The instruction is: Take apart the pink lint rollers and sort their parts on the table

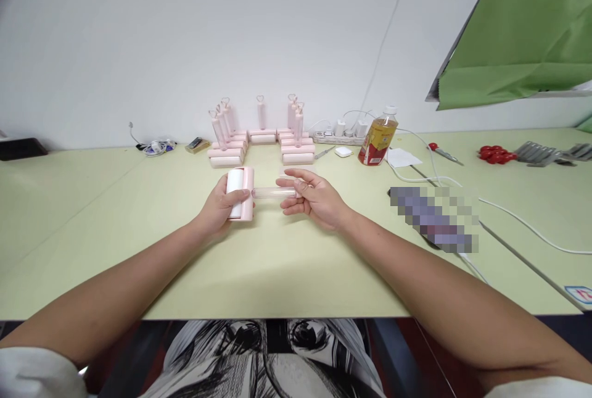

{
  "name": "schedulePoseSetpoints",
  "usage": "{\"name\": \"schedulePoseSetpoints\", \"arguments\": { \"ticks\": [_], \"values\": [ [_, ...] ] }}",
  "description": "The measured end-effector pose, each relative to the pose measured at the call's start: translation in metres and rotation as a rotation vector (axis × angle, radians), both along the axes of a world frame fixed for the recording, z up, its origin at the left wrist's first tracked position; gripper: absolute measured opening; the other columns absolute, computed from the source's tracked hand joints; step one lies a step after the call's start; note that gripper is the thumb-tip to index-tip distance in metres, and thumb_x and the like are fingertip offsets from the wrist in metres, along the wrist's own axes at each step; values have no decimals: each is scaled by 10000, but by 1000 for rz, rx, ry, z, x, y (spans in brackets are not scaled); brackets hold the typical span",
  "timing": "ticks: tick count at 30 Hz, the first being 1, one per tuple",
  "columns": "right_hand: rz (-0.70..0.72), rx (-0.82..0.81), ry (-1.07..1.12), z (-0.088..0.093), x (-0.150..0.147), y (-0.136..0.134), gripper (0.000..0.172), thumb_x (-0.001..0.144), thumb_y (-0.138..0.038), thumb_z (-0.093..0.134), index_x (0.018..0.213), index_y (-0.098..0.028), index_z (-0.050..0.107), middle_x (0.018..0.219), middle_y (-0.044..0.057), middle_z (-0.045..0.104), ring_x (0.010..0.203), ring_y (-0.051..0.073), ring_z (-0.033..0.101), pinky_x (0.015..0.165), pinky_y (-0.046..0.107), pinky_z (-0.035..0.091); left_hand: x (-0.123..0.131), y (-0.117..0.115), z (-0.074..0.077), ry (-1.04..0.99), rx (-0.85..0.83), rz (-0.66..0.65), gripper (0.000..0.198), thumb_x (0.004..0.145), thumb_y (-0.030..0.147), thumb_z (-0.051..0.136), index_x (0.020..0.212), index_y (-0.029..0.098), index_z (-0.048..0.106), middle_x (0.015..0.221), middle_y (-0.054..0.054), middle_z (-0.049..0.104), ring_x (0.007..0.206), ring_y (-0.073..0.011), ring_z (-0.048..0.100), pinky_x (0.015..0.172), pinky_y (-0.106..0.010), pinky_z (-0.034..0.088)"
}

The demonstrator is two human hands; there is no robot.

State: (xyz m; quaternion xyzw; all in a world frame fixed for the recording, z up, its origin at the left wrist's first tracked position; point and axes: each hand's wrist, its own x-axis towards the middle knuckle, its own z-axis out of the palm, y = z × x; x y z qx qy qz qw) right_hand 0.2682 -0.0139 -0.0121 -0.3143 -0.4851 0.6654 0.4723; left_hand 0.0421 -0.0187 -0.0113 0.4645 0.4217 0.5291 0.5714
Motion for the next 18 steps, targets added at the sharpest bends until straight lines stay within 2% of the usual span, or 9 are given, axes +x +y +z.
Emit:
{"name": "schedulePoseSetpoints", "arguments": {
  "ticks": [2,7,13,18],
  "values": [
    [-15,-13,-7,-2,-2,0,321,835,-304,695,1134,-244,593,1221,91,664,681,147,726,656,341,645,0,1,-1,11,-2,5,661,594,280,779,1162,229,444,932,-18,592,763,-185,600,701,-341,498],
    [-69,-66,-23,-5,-7,0,197,896,-226,607,1092,-203,610,1135,103,697,602,126,697,588,322,641,-1,2,-2,62,-17,3,657,597,275,773,1166,231,445,938,-14,586,780,-189,591,713,-343,490],
    [-72,-93,-45,-12,-9,-2,202,921,-164,537,1114,-192,589,1096,105,701,554,114,669,576,356,637,0,0,0,140,2,15,649,588,267,766,1162,221,465,938,-6,563,773,-168,561,697,-315,478],
    [-134,-136,-4,-16,-15,-3,204,940,-140,482,1111,-203,573,1022,81,713,543,111,663,535,306,619,1,0,1,129,0,18,659,580,259,765,1168,219,471,913,-5,562,754,-163,556,672,-301,475]
  ]
}}
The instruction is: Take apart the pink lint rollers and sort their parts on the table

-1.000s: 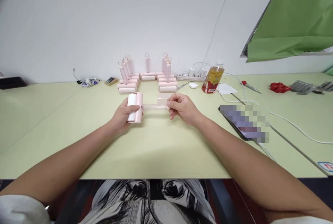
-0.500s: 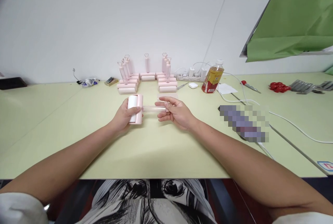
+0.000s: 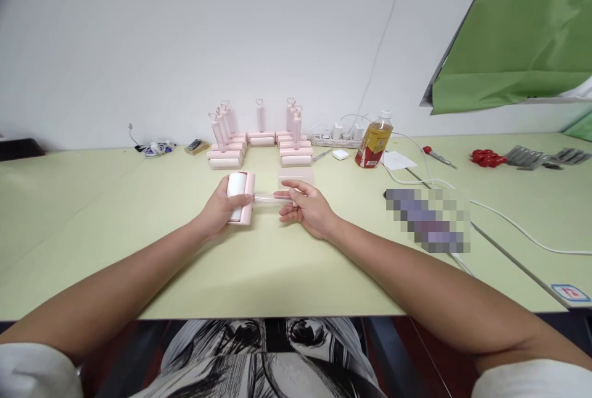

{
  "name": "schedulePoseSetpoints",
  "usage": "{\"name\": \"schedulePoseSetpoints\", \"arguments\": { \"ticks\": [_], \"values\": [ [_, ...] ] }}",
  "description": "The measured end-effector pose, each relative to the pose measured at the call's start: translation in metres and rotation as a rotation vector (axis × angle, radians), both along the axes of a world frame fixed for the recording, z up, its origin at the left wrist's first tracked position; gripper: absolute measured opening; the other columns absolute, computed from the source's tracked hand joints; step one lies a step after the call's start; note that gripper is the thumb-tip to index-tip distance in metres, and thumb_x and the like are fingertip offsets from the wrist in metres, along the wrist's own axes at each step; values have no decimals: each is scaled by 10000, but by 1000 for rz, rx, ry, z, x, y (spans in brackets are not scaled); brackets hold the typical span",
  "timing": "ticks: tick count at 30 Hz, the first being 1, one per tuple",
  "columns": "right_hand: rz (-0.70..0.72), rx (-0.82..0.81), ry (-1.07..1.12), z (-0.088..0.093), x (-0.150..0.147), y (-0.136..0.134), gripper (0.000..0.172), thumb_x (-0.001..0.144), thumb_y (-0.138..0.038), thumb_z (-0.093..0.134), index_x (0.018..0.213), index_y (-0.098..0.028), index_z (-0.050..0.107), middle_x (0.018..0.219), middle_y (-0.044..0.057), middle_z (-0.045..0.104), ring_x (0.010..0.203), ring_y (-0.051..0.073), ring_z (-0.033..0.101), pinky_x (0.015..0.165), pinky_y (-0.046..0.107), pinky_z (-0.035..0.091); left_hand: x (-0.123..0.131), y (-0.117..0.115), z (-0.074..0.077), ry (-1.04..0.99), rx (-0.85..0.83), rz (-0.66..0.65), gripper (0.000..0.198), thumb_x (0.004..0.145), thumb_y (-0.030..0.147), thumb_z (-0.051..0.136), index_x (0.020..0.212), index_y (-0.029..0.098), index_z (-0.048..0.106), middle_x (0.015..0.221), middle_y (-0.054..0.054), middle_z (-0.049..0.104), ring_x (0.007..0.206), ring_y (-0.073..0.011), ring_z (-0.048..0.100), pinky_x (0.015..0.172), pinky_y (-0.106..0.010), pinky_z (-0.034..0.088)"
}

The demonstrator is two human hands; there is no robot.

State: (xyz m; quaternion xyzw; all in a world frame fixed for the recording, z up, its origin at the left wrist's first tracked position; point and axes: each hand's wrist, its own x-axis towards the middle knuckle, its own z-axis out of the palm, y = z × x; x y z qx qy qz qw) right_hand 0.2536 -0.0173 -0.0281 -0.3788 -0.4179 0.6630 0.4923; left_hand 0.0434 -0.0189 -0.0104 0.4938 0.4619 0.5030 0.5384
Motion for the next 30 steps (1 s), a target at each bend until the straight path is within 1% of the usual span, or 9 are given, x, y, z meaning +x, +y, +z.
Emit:
{"name": "schedulePoseSetpoints", "arguments": {
  "ticks": [8,15,18,21,23,25,26,28,30],
  "values": [
    [-68,30,38,3,-1,-2,198,946,-156,445,1098,-222,554,1012,53,726,514,103,647,459,250,582,-1,2,-1,-99,7,-69,669,576,259,770,1166,229,456,892,5,573,747,-162,571,683,-309,487],
    [-142,78,16,3,-1,0,210,920,-170,465,1104,-218,553,949,38,719,445,90,587,355,218,509,7,-1,-6,-153,-2,-41,645,591,262,765,1159,229,461,896,7,572,741,-157,571,699,-317,489],
    [-135,71,18,6,-2,2,198,914,-165,465,1084,-211,556,921,33,708,438,91,576,348,221,492,6,-2,0,-170,-12,-33,668,590,249,766,1187,226,467,882,4,598,740,-166,587,704,-317,491],
    [-107,1,85,12,-3,3,178,920,-165,463,1064,-208,558,761,-8,658,426,80,547,337,184,441,0,-5,12,-282,-61,-198,598,690,413,719,1205,185,520,874,-43,651,751,-203,623,703,-339,503],
    [-74,-69,147,16,-4,3,154,928,-168,455,1035,-210,557,614,-48,562,396,72,501,312,152,370,-5,-8,18,-360,-68,-364,606,793,602,572,1200,153,571,915,-90,681,792,-239,651,722,-370,516],
    [-46,-136,200,18,-5,3,118,933,-176,453,993,-219,545,526,-77,457,372,69,456,295,133,304,-7,-10,18,-385,-57,-510,666,837,684,448,1218,156,594,984,-114,694,864,-272,665,734,-393,528],
    [-37,-162,219,18,-7,2,101,932,-177,457,974,-223,535,511,-83,427,370,68,443,295,128,290,-6,-11,15,-370,-43,-566,649,843,669,461,1238,171,591,1022,-117,694,909,-284,663,731,-395,534],
    [-18,-183,241,15,-10,0,66,926,-178,470,942,-222,516,521,-83,425,389,65,446,318,125,314,-3,-10,6,-294,22,-641,588,814,555,608,1292,217,560,1142,-119,670,1012,-298,638,731,-387,544],
    [40,-173,218,9,-14,-1,14,917,-203,494,917,-214,502,556,-72,452,434,69,477,371,138,381,3,-9,-5,-206,154,-655,596,755,409,735,1298,247,550,1236,-121,631,1066,-290,615,733,-357,542]
  ]
}}
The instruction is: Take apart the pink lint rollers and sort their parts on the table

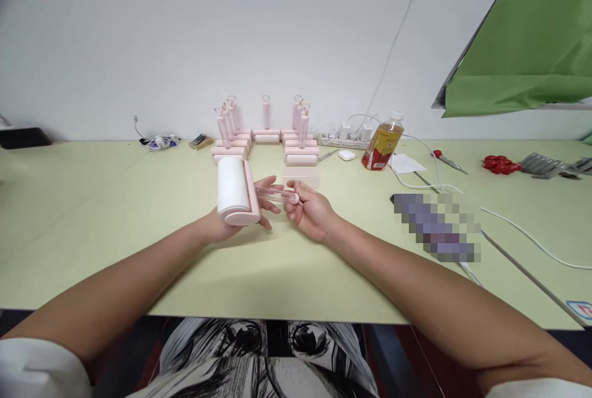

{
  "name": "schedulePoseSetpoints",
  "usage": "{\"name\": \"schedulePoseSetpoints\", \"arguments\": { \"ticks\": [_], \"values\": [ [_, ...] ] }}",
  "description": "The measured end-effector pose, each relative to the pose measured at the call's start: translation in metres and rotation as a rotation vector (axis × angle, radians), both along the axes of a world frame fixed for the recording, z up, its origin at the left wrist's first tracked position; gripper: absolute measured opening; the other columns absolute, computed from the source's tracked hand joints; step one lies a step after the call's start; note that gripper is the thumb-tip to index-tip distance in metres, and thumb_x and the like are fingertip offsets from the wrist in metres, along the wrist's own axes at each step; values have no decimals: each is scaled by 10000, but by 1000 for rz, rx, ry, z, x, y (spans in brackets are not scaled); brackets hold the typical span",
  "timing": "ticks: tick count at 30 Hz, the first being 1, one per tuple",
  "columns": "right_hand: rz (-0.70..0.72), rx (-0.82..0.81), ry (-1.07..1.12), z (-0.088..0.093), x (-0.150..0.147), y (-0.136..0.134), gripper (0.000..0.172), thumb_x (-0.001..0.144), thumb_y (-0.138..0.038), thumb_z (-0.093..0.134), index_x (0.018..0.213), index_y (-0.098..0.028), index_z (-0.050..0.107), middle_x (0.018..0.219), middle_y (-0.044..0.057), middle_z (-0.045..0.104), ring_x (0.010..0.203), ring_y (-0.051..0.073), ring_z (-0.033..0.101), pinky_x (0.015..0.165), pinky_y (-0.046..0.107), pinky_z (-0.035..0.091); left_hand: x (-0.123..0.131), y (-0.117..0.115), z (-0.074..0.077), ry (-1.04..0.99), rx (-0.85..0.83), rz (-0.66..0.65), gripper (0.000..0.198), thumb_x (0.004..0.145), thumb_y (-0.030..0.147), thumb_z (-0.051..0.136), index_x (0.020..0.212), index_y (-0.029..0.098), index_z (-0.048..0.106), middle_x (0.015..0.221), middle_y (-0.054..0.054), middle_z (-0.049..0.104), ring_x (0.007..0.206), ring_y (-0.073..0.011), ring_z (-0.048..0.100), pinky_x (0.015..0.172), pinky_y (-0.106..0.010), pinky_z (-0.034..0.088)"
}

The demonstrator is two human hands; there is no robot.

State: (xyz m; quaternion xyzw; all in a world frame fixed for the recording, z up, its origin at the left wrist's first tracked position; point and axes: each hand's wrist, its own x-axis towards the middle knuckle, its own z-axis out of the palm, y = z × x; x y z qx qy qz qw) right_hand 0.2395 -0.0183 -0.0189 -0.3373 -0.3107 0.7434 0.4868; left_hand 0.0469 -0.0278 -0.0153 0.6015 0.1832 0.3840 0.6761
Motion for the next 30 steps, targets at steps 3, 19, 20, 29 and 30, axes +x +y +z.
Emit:
{"name": "schedulePoseSetpoints", "arguments": {
  "ticks": [3,19,20,29,30],
  "values": [
    [95,137,-176,-8,-3,0,173,910,-384,525,908,-213,503,620,-43,494,500,104,518,410,192,423,7,3,-9,22,203,154,438,782,403,724,1158,205,619,1161,-133,656,967,-230,633,703,-300,508],
    [-170,827,-1473,-19,64,65,434,776,-319,607,1182,-170,577,1280,149,539,1158,296,525,995,448,417,-5,0,-1,507,151,382,453,773,563,636,630,187,427,506,71,334,454,-71,292,467,-231,209],
    [-196,798,-1468,-18,63,64,392,758,-324,631,1120,-176,602,1198,131,578,1072,283,559,942,436,446,-5,0,0,535,150,355,454,771,563,632,619,184,433,504,67,340,463,-74,295,472,-234,207],
    [-229,275,-562,4,46,37,157,822,-330,598,897,-192,597,724,15,587,548,131,531,461,249,440,-9,3,2,708,140,251,491,776,594,599,572,179,431,516,46,359,501,-91,311,498,-248,239],
    [-213,277,-534,5,43,34,149,821,-324,605,894,-194,602,723,13,591,548,128,534,454,240,437,-9,2,2,710,138,235,489,767,594,610,575,179,434,522,47,357,502,-90,309,497,-247,234]
  ]
}}
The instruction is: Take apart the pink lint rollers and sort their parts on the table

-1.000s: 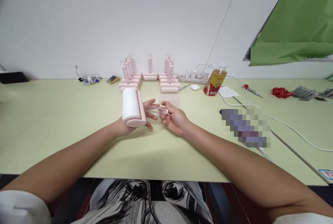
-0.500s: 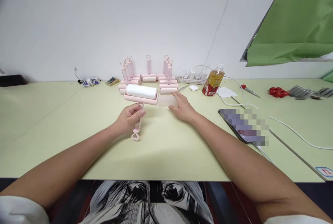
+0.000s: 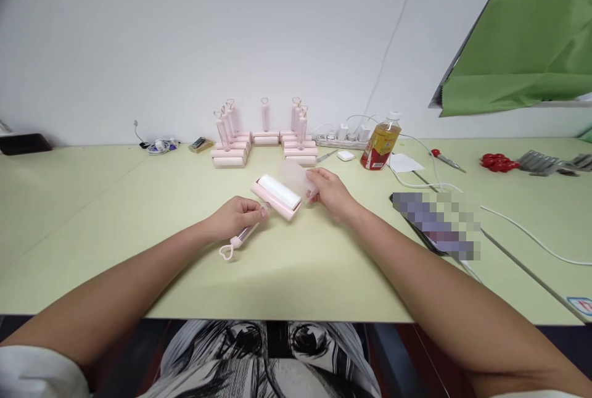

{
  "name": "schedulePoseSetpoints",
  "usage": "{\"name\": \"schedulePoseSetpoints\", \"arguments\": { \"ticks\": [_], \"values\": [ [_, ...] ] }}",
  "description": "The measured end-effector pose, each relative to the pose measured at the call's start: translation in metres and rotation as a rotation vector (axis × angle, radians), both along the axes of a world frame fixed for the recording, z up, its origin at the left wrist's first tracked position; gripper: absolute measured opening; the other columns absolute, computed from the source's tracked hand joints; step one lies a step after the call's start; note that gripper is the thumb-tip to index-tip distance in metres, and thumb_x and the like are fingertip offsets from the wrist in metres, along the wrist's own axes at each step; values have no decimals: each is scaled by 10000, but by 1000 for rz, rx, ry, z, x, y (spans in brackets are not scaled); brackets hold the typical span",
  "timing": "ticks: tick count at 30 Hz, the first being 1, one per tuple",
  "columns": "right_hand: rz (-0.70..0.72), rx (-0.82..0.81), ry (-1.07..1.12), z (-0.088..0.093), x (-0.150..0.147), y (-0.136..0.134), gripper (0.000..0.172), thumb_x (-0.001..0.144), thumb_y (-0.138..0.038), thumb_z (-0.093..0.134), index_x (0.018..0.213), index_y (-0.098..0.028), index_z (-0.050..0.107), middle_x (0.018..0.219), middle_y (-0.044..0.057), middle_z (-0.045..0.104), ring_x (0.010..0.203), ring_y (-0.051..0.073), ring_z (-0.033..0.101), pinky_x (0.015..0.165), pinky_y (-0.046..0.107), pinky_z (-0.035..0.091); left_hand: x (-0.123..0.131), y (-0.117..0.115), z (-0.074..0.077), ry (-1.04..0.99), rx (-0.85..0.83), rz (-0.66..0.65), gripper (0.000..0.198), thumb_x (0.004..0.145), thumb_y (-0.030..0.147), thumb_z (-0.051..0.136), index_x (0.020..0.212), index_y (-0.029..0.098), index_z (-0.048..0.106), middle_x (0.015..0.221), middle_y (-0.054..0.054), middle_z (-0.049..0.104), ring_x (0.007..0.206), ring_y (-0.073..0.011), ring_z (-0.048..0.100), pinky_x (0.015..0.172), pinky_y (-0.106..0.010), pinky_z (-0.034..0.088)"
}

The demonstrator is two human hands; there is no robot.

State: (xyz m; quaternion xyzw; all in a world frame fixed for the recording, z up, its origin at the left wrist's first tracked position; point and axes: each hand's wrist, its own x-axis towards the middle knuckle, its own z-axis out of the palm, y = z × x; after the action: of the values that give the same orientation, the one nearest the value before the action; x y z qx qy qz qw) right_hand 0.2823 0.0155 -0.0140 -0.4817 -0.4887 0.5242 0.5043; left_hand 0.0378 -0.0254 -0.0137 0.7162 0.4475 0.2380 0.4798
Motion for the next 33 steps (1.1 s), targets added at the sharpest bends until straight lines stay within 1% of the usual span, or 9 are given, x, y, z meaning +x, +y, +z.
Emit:
{"name": "schedulePoseSetpoints", "arguments": {
  "ticks": [11,16,20,22,24,26,28,30,33],
  "values": [
    [267,26,-66,-8,-10,-12,270,829,-391,616,1016,-198,634,688,-7,596,564,130,540,465,226,461,1,-1,0,-42,-34,-13,491,722,601,659,565,177,468,513,47,373,483,-85,318,471,-242,232],
    [373,83,-79,-9,-13,-19,323,820,-371,663,1097,-204,649,846,1,642,613,105,553,496,206,473,1,-3,-1,-41,-48,-20,495,720,601,670,564,174,473,510,48,376,477,-79,313,461,-236,228],
    [466,-60,20,-10,-19,-22,376,870,-401,611,1189,-204,587,723,4,627,569,143,586,464,254,524,4,-3,0,-109,-111,48,497,741,631,634,584,168,543,468,45,377,439,-77,305,434,-238,212],
    [421,-172,80,-9,-21,-21,348,917,-443,531,1145,-183,573,650,11,612,511,155,585,383,242,487,4,-2,4,-175,-188,123,510,769,654,576,655,159,619,465,21,443,406,-85,332,409,-245,224],
    [331,-300,155,-9,-23,-19,369,959,-489,421,1048,-162,566,589,18,593,442,147,554,317,215,424,4,-1,6,-269,-233,148,488,776,617,575,844,147,684,529,-10,540,396,-95,381,393,-249,265],
    [276,-395,227,-8,-24,-16,418,981,-511,340,966,-155,556,567,26,589,401,127,521,294,194,386,4,0,4,-339,-163,110,517,758,519,640,1128,157,635,635,-13,599,434,-103,450,418,-247,336],
    [280,-436,270,-7,-25,-15,445,987,-523,307,934,-156,555,578,31,596,399,116,521,300,182,388,4,-1,0,-335,13,89,625,746,435,688,1295,185,523,727,-8,616,528,-114,522,496,-248,410],
    [304,-440,294,-6,-25,-16,469,986,-541,292,925,-158,555,613,40,610,438,121,565,315,177,405,3,-1,-3,-266,214,113,555,770,419,682,1259,194,545,811,-26,632,622,-130,560,579,-260,449],
    [325,-406,295,-5,-27,-20,450,985,-541,295,961,-162,538,743,64,645,538,147,644,337,191,430,1,5,2,-105,411,202,362,831,456,603,1055,174,640,825,-46,644,645,-148,566,615,-280,450]
  ]
}}
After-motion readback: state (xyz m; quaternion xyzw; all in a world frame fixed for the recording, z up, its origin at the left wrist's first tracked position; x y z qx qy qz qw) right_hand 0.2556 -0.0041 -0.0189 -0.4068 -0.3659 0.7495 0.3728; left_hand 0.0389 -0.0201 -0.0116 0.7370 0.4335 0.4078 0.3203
